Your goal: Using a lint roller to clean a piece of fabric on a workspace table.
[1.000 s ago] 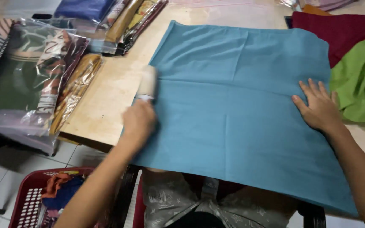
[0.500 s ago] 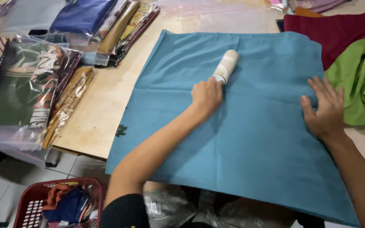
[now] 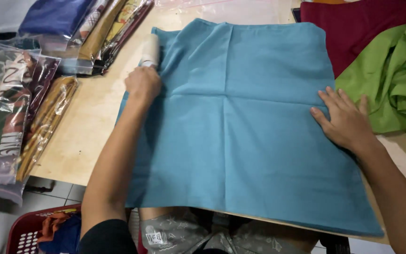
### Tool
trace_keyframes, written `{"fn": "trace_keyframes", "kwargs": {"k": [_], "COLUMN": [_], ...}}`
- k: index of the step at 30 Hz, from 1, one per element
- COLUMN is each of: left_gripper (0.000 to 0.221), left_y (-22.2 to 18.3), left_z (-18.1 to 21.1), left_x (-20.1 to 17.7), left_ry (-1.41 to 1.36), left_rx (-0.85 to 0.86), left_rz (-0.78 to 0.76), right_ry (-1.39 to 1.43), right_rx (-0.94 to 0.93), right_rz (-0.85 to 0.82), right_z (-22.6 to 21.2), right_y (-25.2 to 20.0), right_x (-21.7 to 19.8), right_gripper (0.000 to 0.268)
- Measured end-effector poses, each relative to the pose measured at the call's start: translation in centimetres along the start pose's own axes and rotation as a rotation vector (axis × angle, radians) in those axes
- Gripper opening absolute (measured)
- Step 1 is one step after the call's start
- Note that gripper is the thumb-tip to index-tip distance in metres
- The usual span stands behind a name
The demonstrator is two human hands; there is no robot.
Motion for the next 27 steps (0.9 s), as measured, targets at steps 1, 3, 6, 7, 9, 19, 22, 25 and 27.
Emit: {"fn": "trace_keyframes", "kwargs": {"k": [1, 3, 6, 7, 9, 19, 22, 25, 27], "left_gripper": [0.055, 0.051, 0.047, 0.044, 0.043, 0.052, 0.049, 0.05, 0.049], "left_y": [1.2, 1.4, 2.4, 2.9, 2.9, -1.3, -0.8, 1.2, 2.6], "left_z": [-1.3, -2.7, -4.2, -4.6, -3.0, 14.8, 17.4, 17.5, 15.5], "left_x": [0.3, -0.7, -1.0, -1.1, -1.7, 0.8, 3.3, 4.6, 4.3], "left_ry": [0.048, 0.065, 0.117, 0.153, 0.136, -0.178, -0.181, -0.122, -0.148], "left_rx": [0.008, -0.039, -0.104, -0.119, -0.087, 0.318, 0.291, 0.292, 0.249], "left_rz": [0.056, 0.016, -0.004, 0.012, 0.038, 0.112, 0.073, 0.088, 0.114], "right_ry": [-0.084, -0.12, -0.192, -0.226, -0.265, -0.019, -0.035, -0.012, -0.026], "right_rx": [-0.011, 0.027, 0.079, 0.095, 0.134, 0.19, 0.177, 0.191, 0.18], "right_rz": [0.053, -0.002, -0.053, -0.052, -0.064, -0.056, -0.055, -0.073, -0.059], "right_z": [0.4, 0.4, 0.8, 0.9, 0.9, 1.5, 1.5, 1.5, 1.8], "right_y": [0.1, 0.0, -0.3, -0.3, -0.4, -0.3, -0.2, -0.4, -0.2], "right_x": [-0.1, -0.1, 0.4, 0.5, 0.4, 0.6, 0.6, 0.6, 0.8], "right_gripper": [0.082, 0.084, 0.089, 0.091, 0.093, 0.089, 0.088, 0.089, 0.089]}}
Point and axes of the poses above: each hand's wrist, its own y-axis towards the middle knuckle, its own x-axis out of the palm, z = x × y, the point moved 10 cm from there along y, towards the middle knuckle, and after that the axes turned 2 degrees about z, right-handed, at the moved point
